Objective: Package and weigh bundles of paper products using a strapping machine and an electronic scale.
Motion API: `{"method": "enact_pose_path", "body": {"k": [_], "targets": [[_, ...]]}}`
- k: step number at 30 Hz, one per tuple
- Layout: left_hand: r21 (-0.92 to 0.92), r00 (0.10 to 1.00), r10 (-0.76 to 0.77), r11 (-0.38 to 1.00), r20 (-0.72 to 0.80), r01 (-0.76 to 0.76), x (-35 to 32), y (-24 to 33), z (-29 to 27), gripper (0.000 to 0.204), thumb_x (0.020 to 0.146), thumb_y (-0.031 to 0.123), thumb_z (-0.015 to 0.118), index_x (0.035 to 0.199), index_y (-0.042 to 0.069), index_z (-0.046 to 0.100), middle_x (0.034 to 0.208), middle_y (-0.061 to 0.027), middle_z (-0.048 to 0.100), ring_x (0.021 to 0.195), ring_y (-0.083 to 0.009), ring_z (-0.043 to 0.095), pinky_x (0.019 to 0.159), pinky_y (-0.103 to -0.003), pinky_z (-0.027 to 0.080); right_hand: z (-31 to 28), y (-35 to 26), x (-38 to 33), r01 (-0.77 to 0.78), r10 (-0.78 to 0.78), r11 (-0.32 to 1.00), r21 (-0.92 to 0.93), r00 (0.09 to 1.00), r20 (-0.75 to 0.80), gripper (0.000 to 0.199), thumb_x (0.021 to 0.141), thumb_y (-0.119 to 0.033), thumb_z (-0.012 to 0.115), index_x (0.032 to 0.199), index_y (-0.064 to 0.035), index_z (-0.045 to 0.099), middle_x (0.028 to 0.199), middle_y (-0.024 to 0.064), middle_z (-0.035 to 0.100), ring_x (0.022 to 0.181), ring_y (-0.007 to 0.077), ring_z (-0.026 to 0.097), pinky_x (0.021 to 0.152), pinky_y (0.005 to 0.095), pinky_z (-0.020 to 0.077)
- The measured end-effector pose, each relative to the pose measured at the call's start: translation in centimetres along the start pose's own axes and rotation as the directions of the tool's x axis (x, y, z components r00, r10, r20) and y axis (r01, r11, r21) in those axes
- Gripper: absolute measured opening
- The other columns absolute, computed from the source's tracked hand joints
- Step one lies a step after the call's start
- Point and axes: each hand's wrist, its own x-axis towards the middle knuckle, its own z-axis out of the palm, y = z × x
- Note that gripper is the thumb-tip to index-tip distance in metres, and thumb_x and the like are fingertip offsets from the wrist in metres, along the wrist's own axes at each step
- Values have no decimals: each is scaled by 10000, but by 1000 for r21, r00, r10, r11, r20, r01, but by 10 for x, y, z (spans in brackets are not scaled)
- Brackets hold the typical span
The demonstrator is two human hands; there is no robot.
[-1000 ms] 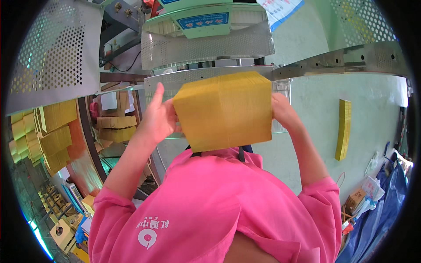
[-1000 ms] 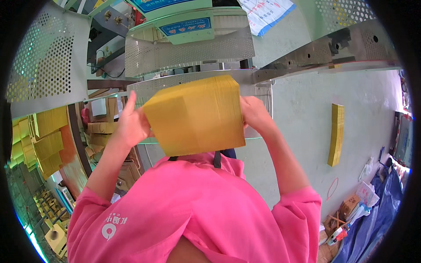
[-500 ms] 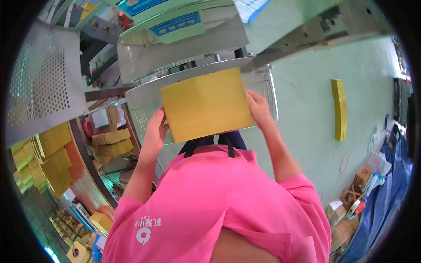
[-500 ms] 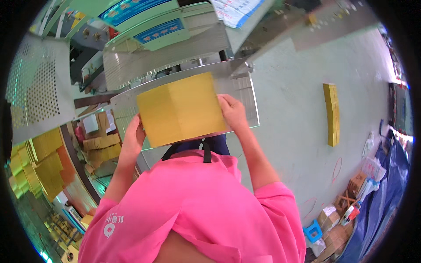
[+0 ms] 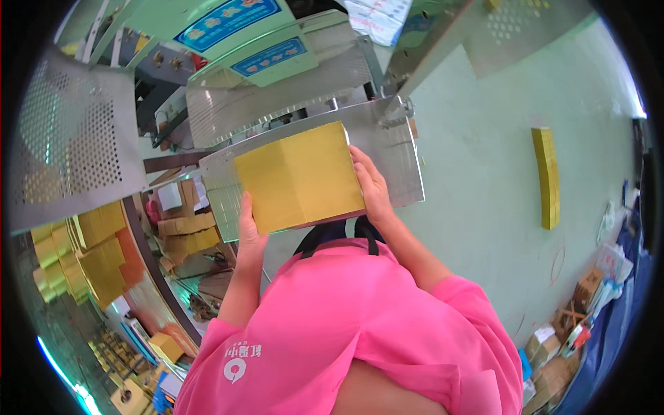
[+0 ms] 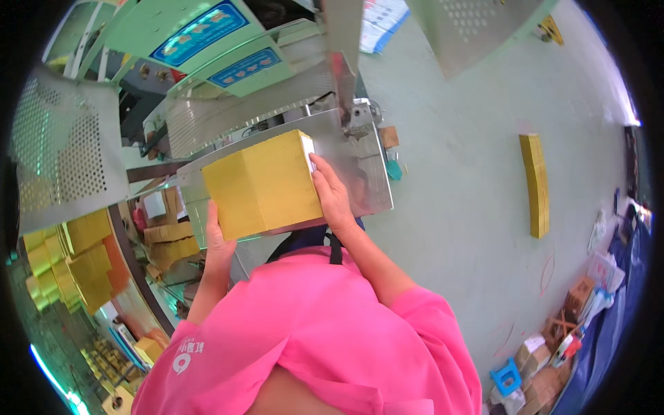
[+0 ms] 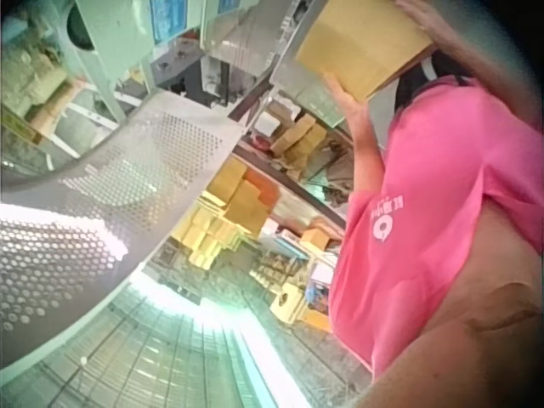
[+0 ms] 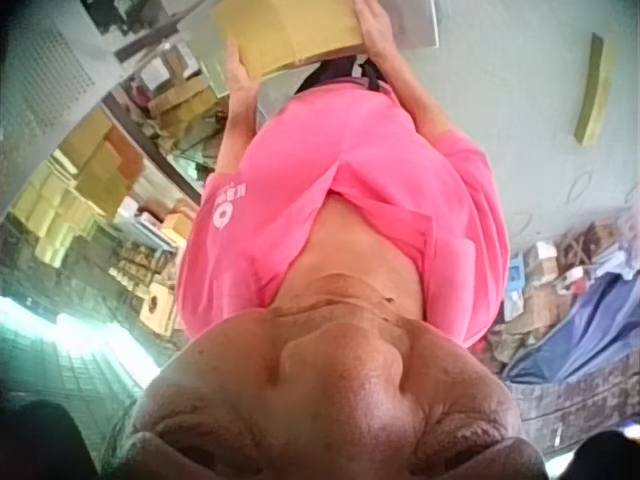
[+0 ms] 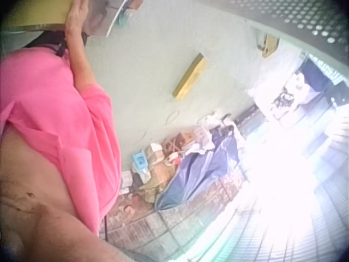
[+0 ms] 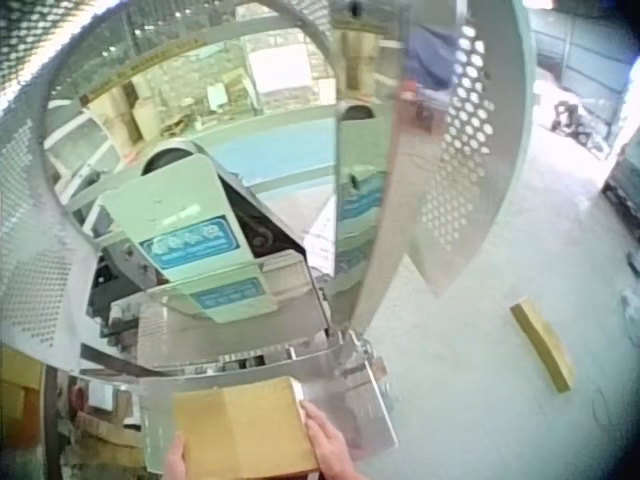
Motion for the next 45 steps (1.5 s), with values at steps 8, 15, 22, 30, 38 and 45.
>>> {"method": "enact_pose_path", "body": {"k": [8,15,22,30,38,45], "targets": [[34,995,96,995,-11,-96,1,-5,12,516,1009,423,443,1357,43,469,1327,-48,531,1226,-179,486,1036,-348,365,6,-6,13,-48,48,999,-5,998,32,385,1012,-170,439,1357,-9,497,1300,86,553,1188,144,494,1018,271,377],[-52,997,71,996,33,-69,2,1,28,543,1016,328,428,1461,31,331,1444,-80,419,1342,-199,378,1106,-344,284,13,-3,27,-44,44,999,-13,999,-16,380,1015,-185,442,1331,14,514,1299,93,559,1147,158,531,989,285,417],[15,977,187,982,103,-190,69,29,42,597,979,317,502,1470,34,313,1456,-91,400,1357,-204,355,1107,-327,272,36,-31,81,191,-175,930,-315,981,79,423,1034,-287,366,1324,-14,509,1279,70,557,1157,176,535,981,303,423],[-5,946,139,990,292,-144,116,68,53,687,932,317,580,1490,61,272,1444,-93,412,1338,-195,373,1088,-324,300,46,-42,109,-34,27,993,117,998,62,546,1000,-368,419,1440,-49,370,1417,81,438,1283,211,434,1054,338,362],[-39,939,224,974,260,-221,108,59,56,690,927,273,591,1503,87,260,1439,-84,422,1321,-191,396,1084,-328,311,50,-37,113,27,-45,993,115,986,158,572,973,-409,463,1447,-101,373,1446,54,428,1334,217,390,1098,355,313],[-22,950,245,969,196,-246,112,57,61,661,910,265,606,1478,81,322,1368,-77,496,1261,-180,460,1054,-319,351,52,-45,125,5,-27,995,96,974,224,601,945,-425,495,1436,-96,387,1413,55,449,1318,207,401,1088,348,318]]}}
